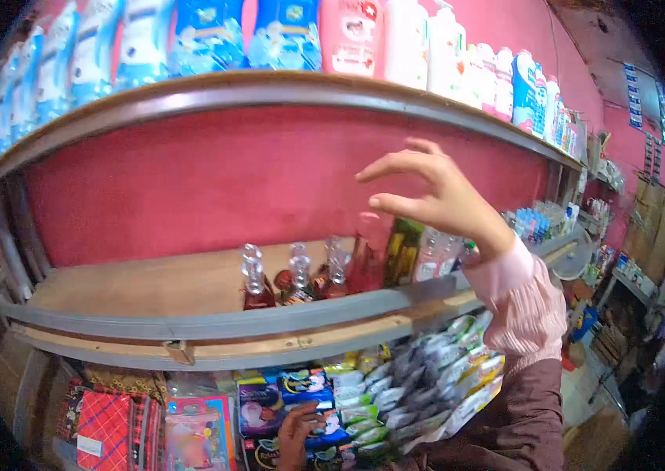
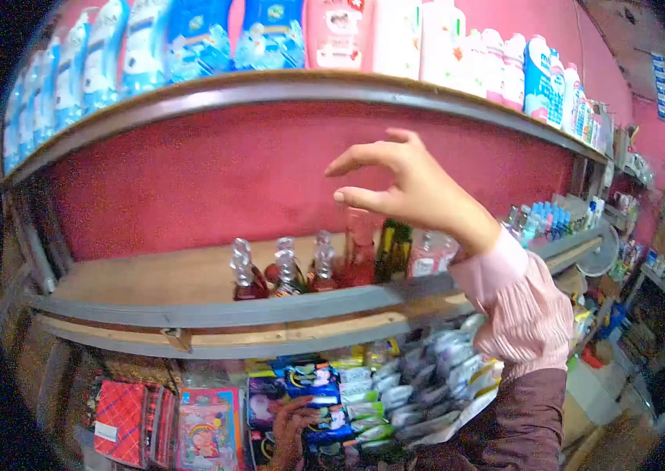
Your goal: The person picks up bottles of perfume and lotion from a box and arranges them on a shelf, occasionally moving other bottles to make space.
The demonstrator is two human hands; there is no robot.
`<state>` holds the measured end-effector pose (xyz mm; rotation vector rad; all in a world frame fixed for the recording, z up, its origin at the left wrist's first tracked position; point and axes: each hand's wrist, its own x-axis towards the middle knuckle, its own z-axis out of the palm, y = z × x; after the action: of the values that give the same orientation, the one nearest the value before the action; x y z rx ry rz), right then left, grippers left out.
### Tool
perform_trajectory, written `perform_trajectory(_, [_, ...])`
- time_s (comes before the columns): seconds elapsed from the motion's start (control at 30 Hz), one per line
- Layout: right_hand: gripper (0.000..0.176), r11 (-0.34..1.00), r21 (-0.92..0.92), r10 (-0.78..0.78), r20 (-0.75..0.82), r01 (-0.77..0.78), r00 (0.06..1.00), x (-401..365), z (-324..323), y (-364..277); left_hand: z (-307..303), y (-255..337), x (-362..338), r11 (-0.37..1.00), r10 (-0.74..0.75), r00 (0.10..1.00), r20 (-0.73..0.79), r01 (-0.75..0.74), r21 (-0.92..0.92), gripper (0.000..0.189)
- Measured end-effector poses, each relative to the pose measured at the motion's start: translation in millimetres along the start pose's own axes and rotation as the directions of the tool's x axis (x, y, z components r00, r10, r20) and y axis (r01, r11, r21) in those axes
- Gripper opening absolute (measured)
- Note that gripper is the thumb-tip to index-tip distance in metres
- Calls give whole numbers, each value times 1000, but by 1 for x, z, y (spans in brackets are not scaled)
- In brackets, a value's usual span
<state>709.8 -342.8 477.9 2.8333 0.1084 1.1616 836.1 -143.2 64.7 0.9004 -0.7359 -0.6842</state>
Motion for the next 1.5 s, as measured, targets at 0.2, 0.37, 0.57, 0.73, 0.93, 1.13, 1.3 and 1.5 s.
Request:
perform_trajectory(0.2, [20, 990, -107, 88, -15, -89, 996, -144, -5, -70, 41, 5, -15, 1000, -23, 987, 161, 21, 16, 32])
perform_trajectory(0.37, [20, 549, 335, 790, 93, -766, 606, -358, 48, -89, 89, -20, -42, 997, -79, 942, 325, 82, 4, 31])
perform_trajectory(0.57, [20, -119, 734, 992, 123, -669, -41, -575, -4, -228, 203, -53, -113, 970, -215, 812, 543, 241, 24, 24])
perform_trajectory(0.73, [22, -55, 656, 958, -178, -753, -226, -660, -114, -350, 320, -77, -229, 884, -315, 418, 852, 456, 103, 24])
perform_trajectory(0.93, [21, -135, 859, 710, -263, -493, -653, -675, -142, -495, 392, -108, -366, 588, -410, -195, 891, 690, 422, 26])
perform_trajectory(1.13, [25, 68, 932, 678, -306, -357, -668, -727, -104, -552, 463, -115, -413, 610, -346, -421, 838, 578, 542, 28])
perform_trajectory(1.3, [26, 177, 941, 643, -332, -288, -690, -761, -95, -521, 514, -140, -443, 581, -293, -597, 746, 509, 635, 26])
perform_trajectory(1.5, [27, -16, 816, 571, -468, -578, -675, -808, -141, -485, 592, -178, -466, 606, -230, -675, 701, 464, 646, 24])
